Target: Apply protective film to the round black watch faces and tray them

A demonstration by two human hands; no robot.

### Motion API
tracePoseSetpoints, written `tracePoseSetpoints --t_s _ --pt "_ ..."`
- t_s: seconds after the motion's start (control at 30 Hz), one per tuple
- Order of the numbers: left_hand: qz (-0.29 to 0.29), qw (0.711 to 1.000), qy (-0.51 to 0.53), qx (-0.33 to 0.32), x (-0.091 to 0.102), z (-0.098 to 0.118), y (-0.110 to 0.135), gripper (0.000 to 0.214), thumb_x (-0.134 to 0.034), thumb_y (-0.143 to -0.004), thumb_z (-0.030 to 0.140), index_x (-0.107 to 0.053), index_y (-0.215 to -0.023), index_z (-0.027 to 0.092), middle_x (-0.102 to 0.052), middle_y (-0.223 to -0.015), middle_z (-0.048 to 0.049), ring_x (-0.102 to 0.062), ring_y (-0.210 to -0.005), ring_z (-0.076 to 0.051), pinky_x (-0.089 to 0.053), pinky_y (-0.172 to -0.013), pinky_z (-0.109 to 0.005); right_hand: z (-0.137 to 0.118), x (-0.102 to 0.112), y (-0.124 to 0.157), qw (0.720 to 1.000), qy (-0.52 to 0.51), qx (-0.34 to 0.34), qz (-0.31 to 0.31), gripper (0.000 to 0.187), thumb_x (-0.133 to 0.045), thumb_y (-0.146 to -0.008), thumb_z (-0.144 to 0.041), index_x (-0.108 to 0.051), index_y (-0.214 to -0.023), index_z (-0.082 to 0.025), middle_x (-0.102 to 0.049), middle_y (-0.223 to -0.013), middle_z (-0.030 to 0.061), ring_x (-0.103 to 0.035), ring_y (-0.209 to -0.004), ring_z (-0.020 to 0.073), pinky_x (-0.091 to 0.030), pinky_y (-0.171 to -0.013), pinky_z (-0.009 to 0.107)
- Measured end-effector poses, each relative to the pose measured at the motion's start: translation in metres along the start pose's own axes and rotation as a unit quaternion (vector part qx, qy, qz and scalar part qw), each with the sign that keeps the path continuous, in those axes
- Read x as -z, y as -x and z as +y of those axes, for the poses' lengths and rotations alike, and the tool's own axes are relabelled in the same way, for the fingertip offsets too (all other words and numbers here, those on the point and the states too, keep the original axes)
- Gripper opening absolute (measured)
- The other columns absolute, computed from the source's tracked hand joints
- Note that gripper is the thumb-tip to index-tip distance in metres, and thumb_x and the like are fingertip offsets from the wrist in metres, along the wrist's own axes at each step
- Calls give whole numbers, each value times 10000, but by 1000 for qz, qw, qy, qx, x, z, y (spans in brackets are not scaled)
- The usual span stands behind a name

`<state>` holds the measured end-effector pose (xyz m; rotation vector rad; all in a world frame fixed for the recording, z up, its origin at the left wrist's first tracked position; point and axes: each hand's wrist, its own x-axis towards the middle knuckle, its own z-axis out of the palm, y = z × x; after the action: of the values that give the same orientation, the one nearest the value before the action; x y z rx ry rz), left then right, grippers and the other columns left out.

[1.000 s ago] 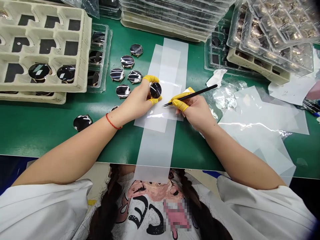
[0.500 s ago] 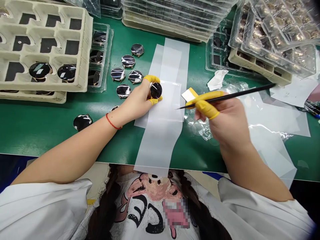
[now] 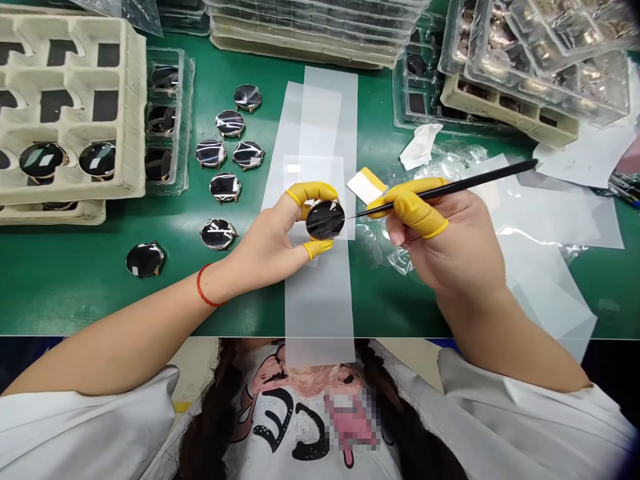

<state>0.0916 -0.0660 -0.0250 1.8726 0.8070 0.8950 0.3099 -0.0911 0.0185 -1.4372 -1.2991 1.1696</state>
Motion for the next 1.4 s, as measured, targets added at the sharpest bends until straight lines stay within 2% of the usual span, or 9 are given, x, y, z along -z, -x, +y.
tracePoseSetpoints --t_s 0.17,0.4,0.57,0.73,1.03,1.4 --pt "4 1000 -1 2 0 -2 1 466 -676 -846 148 -507 -1265 261 -606 -1270 -41 -657 -1080 -190 -574 -991 -353 0 2 -1 999 -47 2 -9 370 -757 -776 -604 -663 -755 -247 -537 -591 -11 -458 -505 111 -315 -458 280" --pt "29 999 -4 19 0 -3 1 485 -695 -833 170 -504 -1271 249 -612 -1284 -52 -657 -1104 -200 -578 -998 -357 -1 0 2 998 -56 21 0 329 -759 -792 -567 -673 -746 -253 -568 -602 -9 -497 -543 122 -351 -478 284" --pt "11 1000 -1 15 0 0 2 469 -674 -846 153 -500 -1270 253 -611 -1276 -43 -664 -1071 -189 -571 -1012 -372 1 -1 -4 998 -65 4 1 351 -774 -777 -563 -660 -742 -233 -554 -603 -21 -456 -509 94 -333 -478 272" --pt "10 1000 0 -8 0 -1 2 482 -682 -828 109 -514 -1262 236 -621 -1252 -33 -653 -1066 -173 -568 -981 -336 3 -1 -6 996 -84 10 10 355 -796 -758 -550 -656 -758 -224 -541 -575 -36 -459 -495 88 -320 -470 255" --pt "-7 1000 4 -2 0 -1 2 479 -679 -831 105 -513 -1264 230 -622 -1272 -35 -661 -1065 -166 -562 -982 -321 5 -1 -7 994 -105 29 3 291 -796 -793 -472 -688 -706 -216 -549 -542 -39 -464 -487 75 -313 -457 233" --pt "-14 1000 -3 8 1 1 2 481 -670 -824 102 -517 -1263 228 -626 -1262 -32 -663 -1052 -161 -564 -979 -315 6 -1 -6 994 -107 12 1 319 -809 -779 -462 -664 -657 -205 -552 -557 -31 -460 -497 73 -311 -465 232"
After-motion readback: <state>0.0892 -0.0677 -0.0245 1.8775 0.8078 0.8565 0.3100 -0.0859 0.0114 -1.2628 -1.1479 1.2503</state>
